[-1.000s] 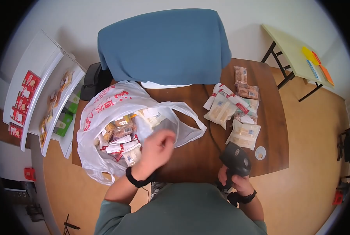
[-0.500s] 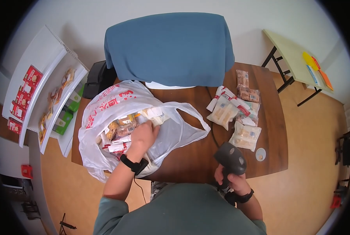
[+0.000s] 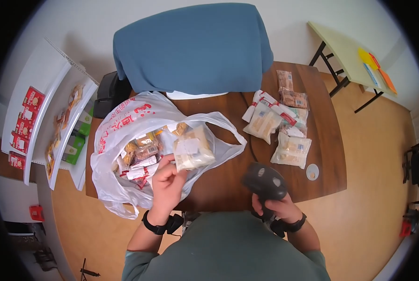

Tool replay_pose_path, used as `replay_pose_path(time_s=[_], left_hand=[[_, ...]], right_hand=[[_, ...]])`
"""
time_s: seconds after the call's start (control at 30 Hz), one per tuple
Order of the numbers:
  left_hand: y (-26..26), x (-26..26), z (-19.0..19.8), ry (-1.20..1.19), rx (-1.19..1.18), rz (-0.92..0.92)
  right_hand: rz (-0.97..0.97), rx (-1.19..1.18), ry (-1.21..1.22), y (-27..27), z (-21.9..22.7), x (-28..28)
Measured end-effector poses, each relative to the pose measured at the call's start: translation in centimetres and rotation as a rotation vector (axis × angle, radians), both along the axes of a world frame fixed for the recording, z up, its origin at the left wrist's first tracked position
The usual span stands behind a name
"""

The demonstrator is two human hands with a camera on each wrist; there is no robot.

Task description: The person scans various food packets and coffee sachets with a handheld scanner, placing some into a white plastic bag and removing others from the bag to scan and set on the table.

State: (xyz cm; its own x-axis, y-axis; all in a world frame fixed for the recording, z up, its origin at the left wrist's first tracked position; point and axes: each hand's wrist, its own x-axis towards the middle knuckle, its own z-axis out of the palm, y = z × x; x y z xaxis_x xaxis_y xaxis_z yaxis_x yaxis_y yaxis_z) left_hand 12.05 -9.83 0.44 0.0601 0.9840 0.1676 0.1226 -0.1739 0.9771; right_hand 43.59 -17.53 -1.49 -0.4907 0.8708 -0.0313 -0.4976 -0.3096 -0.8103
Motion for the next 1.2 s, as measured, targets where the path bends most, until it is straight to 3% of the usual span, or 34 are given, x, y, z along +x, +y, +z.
replay_pose_path(time_s=[0.07,0.13,0.27,0.37,0.47,0.67,0.77,0.83,0.87,0.93,1.0,1.13,1.2], left_hand=[[-0.8,1.2,0.9,0.077,0.035,-0.083],[-0.7,2.2,0.7,-0.013,0.013,-0.103],[-0.2,3.6,0.0,0.116,0.069,-0.246],[0.5,5.2,-0.2,0.149,0.146,-0.319],[1.1,7.2,-0.5,0.142,0.068,-0.414],[6.3,13.0,0.1,0.153,0.06,-0.527],[8.9,16.6,-1.6,0.08,-0.07,-0.624],[9.1,18.9,-2.4,-0.219,-0.243,-0.667],[8.9,18.7,-3.9,0.079,-0.028,-0.662],[6.4,17.0,0.1,0.234,0.066,-0.723],[5.5,14.8,-0.4,0.29,0.3,-0.855],[3.0,9.4,2.5,0.284,0.046,-0.963],[2.8,6.9,2.1,0.294,0.06,-0.889]], right_hand=[[0.018,-0.044,0.02,0.0,0.6,-0.2],[0.087,-0.036,-0.064,0.0,0.8,-0.2],[0.033,-0.02,-0.072,-0.3,0.9,-0.1],[-0.041,-0.025,-0.057,-0.7,1.1,0.4],[-0.13,0.009,-0.011,-1.5,0.7,1.6],[-0.424,0.081,0.042,-3.0,0.3,2.7],[-0.473,0.127,0.167,-2.9,-0.2,3.3],[-0.485,0.129,0.146,-3.1,0.0,3.6],[-0.494,0.125,0.13,-3.2,-0.1,3.6],[-0.513,0.097,0.159,-3.5,-0.3,3.5],[-0.492,0.084,0.154,-3.3,-0.9,3.8],[-0.486,0.07,0.103,-2.2,-1.6,3.5],[-0.464,0.06,0.11,-1.7,-1.8,3.2]])
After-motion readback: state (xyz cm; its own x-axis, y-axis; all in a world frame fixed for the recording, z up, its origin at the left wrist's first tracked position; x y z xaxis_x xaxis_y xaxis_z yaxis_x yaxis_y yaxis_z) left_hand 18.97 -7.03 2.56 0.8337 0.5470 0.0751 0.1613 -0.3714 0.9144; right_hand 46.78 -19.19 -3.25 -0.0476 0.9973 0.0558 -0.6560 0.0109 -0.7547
